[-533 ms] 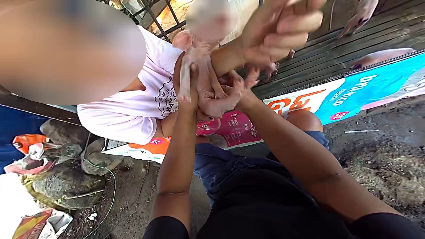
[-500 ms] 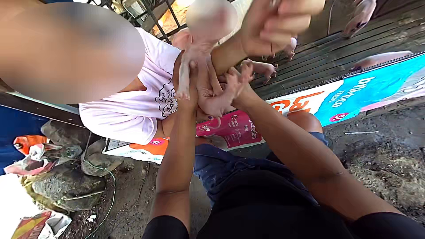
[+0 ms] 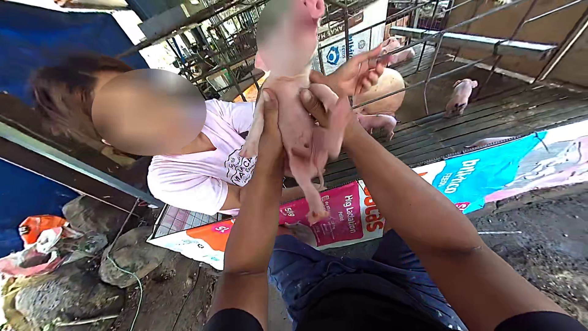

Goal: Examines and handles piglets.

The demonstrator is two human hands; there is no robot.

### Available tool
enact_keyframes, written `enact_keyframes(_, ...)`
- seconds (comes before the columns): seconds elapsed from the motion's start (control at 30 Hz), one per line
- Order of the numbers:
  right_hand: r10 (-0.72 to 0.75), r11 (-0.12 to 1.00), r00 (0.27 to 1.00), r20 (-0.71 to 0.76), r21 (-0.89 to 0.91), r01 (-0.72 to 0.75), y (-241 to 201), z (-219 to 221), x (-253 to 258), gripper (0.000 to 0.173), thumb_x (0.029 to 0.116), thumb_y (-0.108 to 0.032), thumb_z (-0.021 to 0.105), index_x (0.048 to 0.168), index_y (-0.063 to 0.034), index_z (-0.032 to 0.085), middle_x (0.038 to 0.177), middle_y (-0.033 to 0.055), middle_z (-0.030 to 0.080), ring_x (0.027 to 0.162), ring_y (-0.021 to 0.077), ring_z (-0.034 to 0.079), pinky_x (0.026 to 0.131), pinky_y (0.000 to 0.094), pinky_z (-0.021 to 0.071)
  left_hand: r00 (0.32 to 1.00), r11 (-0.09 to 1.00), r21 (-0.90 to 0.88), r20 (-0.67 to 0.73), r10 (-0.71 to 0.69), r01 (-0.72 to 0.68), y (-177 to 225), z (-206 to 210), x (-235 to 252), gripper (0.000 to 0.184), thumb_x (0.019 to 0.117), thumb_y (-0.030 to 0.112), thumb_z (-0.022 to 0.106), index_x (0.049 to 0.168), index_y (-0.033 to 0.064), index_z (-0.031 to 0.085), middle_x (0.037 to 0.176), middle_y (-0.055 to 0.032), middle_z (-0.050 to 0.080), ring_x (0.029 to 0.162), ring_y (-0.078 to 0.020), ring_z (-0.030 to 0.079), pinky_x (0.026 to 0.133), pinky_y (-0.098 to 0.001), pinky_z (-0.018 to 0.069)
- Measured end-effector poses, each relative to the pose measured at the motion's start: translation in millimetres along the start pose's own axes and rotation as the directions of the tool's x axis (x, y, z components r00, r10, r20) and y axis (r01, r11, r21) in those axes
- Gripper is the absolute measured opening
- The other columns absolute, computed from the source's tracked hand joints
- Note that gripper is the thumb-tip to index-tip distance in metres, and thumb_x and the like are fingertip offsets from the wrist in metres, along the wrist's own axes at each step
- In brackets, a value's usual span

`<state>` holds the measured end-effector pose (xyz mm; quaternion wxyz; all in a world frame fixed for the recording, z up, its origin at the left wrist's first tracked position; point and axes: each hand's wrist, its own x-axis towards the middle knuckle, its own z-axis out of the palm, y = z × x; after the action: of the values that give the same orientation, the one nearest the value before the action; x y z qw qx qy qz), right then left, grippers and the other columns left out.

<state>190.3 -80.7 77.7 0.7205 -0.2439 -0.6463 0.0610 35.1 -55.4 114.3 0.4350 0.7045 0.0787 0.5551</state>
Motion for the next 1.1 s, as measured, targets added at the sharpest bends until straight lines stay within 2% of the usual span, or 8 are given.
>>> enact_keyframes(0.13, -0.073, 0.992, 0.996, 0.056, -0.103, 0.079, -29, 2, 13, 0.052, 0.1043, -0.03, 0.059, 0.138, 0.009, 0.055, 0.135, 0.017, 0.063, 0.125, 0.0146, 0.061, 0.112, 0.0328, 0.0474, 0.996, 0.979, -0.197, 0.062, 0.062, -0.049, 0, 2, -6, 0.056, 0.1048, 0.056, 0.041, 0.139, 0.0122, 0.047, 0.12, 0.0017, 0.067, 0.113, -0.0076, 0.064, 0.102, -0.0323, 0.054)
enact_keyframes(0.3, -0.052, 0.981, 0.998, 0.022, -0.184, 0.055, -33, 4, 14, 0.051, 0.1033, -0.03, 0.061, 0.138, 0.0081, 0.057, 0.132, 0.019, 0.064, 0.123, 0.0179, 0.061, 0.111, 0.0339, 0.0474, 0.99, 0.968, 0.232, 0.085, -0.112, 0.09, 70, 27, -73, 0.047, 0.1067, 0.035, 0.052, 0.147, 0.0114, 0.047, 0.128, 0.0009, 0.062, 0.112, -0.0022, 0.06, 0.093, -0.0222, 0.053)
enact_keyframes(0.47, -0.049, 0.962, 0.997, 0.052, -0.267, 0.061, -34, -3, 17, 0.051, 0.1008, -0.024, 0.062, 0.14, 0.0086, 0.056, 0.135, 0.0227, 0.062, 0.127, 0.0221, 0.059, 0.113, 0.0341, 0.0437, 0.957, 0.888, 0.408, 0.094, -0.273, 0.213, 116, 41, -39, 0.032, 0.1047, 0.004, 0.051, 0.135, -0.004, 0.051, 0.121, -0.0082, 0.062, 0.109, -0.002, 0.057, 0.096, -0.0144, 0.043)
enact_keyframes(0.63, -0.055, 0.946, 0.99, 0.127, -0.312, 0.092, -40, -4, 25, 0.053, 0.1031, -0.03, 0.06, 0.142, 0.0065, 0.055, 0.134, 0.0205, 0.063, 0.125, 0.0208, 0.06, 0.111, 0.0338, 0.0451, 0.984, 0.965, -0.208, 0.108, -0.141, 0.161, 6, -1, 8, 0.039, 0.0918, 0.021, 0.075, 0.124, 0.0032, 0.061, 0.108, -0.0063, 0.07, 0.102, -0.0133, 0.068, 0.094, -0.0349, 0.0571)
enact_keyframes(0.8, 0.23, 0.945, 0.961, 0.155, -0.271, -0.182, -63, 6, 17, 0.041, 0.1064, -0.025, 0.055, 0.141, -0.0035, 0.058, 0.143, 0.0099, 0.059, 0.131, 0.0106, 0.056, 0.113, 0.0302, 0.0455, 0.992, 0.988, -0.126, -0.095, 0.077, -0.089, -18, -5, 17, 0.059, 0.0897, 0.014, 0.077, 0.138, -0.0044, 0.048, 0.122, -0.014, 0.065, 0.113, -0.0208, 0.065, 0.101, -0.0413, 0.0548)
enact_keyframes(0.87, 0.388, 0.901, 0.902, 0.191, -0.285, -0.327, -77, 7, 7, 0.06, 0.0965, -0.032, 0.069, 0.149, -0.0084, 0.051, 0.146, 0.0099, 0.056, 0.125, 0.0133, 0.058, 0.104, 0.0344, 0.0512, 0.973, 0.997, -0.08, -0.228, -0.022, 0.004, 0, 4, 12, 0.053, 0.0896, 0.013, 0.078, 0.134, 0.0014, 0.051, 0.116, -0.0068, 0.067, 0.108, -0.0138, 0.065, 0.099, -0.0352, 0.0552)
enact_keyframes(0.97, 0.564, 0.791, 0.804, 0.189, -0.403, -0.46, -91, 6, -9, 0.096, 0.0724, -0.049, 0.09, 0.151, -0.017, 0.045, 0.136, 0.0081, 0.061, 0.117, 0.0163, 0.062, 0.1, 0.0416, 0.0543, 0.923, 0.973, -0.089, -0.344, 0.171, -0.213, -19, -1, 24, 0.068, 0.0846, 0.007, 0.082, 0.138, -0.0063, 0.042, 0.117, -0.0161, 0.065, 0.108, -0.0224, 0.066, 0.097, -0.0409, 0.0574)
enact_keyframes(1.1, 0.654, 0.602, 0.754, 0.065, -0.649, -0.466, -104, 4, -23, 0.13, 0.0623, -0.042, 0.096, 0.163, -0.0172, 0.018, 0.14, 0.0204, 0.053, 0.109, 0.0355, 0.064, 0.087, 0.0588, 0.0568, 0.904, 0.952, -0.041, -0.33, 0.273, -0.303, -23, -8, 34, 0.068, 0.085, 0.006, 0.081, 0.138, -0.0085, 0.04, 0.119, -0.0193, 0.063, 0.11, -0.0255, 0.066, 0.097, -0.0422, 0.0579)
